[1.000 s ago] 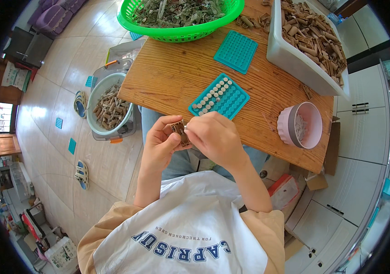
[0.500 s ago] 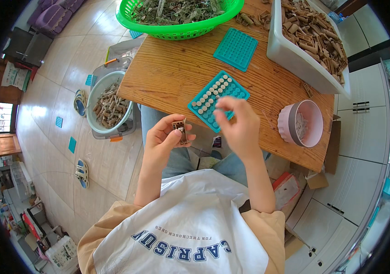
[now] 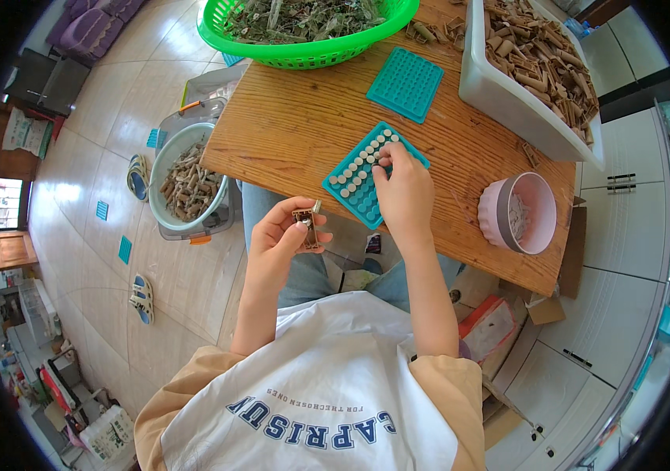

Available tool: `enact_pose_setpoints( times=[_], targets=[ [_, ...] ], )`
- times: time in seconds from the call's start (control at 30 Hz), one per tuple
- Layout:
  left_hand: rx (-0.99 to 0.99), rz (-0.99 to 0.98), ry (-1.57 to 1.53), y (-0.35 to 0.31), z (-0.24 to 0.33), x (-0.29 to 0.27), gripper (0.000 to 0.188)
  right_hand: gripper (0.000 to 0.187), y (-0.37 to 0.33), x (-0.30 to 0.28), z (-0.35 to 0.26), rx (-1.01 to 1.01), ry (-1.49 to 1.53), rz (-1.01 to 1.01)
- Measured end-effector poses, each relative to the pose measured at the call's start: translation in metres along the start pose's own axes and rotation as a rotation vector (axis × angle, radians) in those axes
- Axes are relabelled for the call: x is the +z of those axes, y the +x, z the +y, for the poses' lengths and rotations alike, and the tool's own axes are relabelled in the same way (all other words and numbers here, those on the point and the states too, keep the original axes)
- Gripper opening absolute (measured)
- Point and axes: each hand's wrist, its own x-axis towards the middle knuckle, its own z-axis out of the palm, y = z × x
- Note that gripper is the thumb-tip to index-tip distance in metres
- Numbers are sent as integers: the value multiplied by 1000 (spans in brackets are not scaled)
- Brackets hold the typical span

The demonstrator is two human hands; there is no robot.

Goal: The person assembles small electronic components by hand, taking them from an assembly tray, a plastic basket, a white container, and a pink bowl.

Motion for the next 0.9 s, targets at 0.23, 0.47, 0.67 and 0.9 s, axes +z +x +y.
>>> enact_pose_setpoints(
  times=[0.23, 0.47, 0.67, 0.9],
  targets=[
    [-12, -11, -2, 2, -1, 0, 26, 16, 0, 2, 1, 2, 18, 17],
    [-21, 2, -15, 3, -2, 4, 26, 17, -5, -5, -8, -54, 153, 28],
    [-24, -52, -40, 1, 2, 5, 29, 21, -30, -26, -39, -656, 262, -36],
    [18, -38, 4, 2, -2, 9, 27, 17, -33, -28, -46, -883, 63, -66]
  ],
)
